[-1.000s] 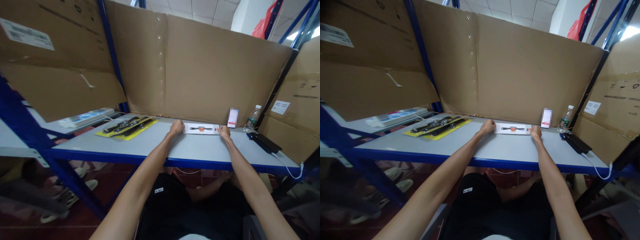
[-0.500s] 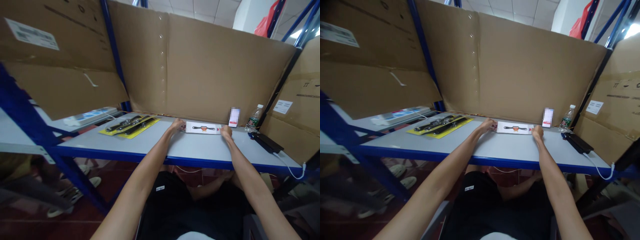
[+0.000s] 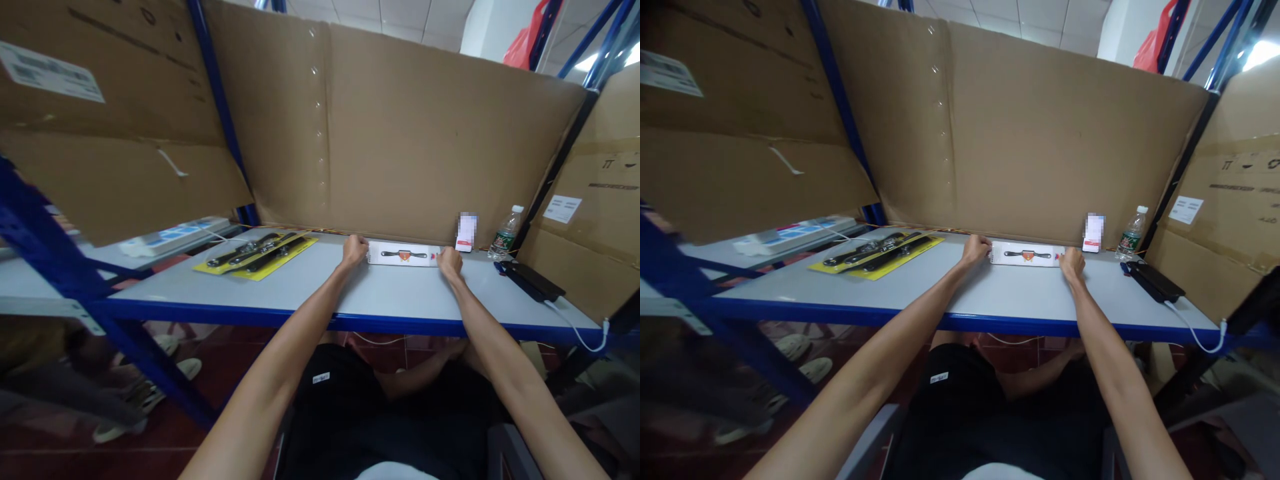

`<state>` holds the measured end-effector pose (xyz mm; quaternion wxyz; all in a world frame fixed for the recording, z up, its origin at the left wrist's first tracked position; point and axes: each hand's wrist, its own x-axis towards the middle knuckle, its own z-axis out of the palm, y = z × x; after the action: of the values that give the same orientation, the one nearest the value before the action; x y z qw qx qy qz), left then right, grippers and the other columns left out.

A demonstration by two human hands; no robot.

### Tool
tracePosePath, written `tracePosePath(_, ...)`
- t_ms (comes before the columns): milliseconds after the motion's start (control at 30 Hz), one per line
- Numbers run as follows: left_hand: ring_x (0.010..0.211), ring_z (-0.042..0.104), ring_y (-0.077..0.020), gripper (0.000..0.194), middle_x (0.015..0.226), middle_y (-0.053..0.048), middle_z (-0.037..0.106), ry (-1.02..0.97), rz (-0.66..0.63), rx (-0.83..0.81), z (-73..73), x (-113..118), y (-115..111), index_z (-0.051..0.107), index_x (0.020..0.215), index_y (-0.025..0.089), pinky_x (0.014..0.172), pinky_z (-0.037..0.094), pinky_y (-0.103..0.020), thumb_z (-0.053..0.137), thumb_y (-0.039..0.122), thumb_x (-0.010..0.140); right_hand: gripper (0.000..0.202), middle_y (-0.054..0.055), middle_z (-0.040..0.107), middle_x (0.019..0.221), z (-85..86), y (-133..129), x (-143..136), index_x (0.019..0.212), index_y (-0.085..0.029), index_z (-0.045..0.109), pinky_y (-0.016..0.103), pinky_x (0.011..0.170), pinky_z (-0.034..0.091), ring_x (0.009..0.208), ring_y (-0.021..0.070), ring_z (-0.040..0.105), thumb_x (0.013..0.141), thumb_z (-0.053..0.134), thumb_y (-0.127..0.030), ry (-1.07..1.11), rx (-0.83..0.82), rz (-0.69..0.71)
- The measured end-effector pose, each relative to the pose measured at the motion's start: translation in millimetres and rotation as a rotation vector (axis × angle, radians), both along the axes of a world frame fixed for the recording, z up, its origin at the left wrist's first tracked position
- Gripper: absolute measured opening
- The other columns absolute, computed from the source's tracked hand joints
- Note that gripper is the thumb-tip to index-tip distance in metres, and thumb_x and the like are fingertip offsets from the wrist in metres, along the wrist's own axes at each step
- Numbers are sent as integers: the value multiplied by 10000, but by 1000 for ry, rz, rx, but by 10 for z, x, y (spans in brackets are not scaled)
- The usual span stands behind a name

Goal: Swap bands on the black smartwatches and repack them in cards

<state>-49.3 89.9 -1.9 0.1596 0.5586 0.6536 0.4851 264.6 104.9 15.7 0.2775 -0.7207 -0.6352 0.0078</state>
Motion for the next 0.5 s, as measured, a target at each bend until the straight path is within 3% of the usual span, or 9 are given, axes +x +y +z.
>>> tracePosePath(167, 855, 706, -219, 215, 786, -95, 755, 167, 60, 26, 30, 3, -55, 740, 755, 173, 808, 473, -298, 570, 47, 714, 231, 150, 769, 1086, -6, -24, -22, 1078, -197, 786, 294, 825, 512, 1048, 275, 724, 930, 610, -208, -33, 22, 16)
tracePosePath(500, 920, 704, -242, 266, 913, -125, 787, 215, 82, 21, 16, -23, -84, 783, 861, 157, 838, 470, -298, 567, 73, 729, 255, 107, 785, 1014, -34, -27, -1, 1032, -218, 794, 264, 794, 489, 984, 236, 724, 888, 594, -153, -7, 91, 81)
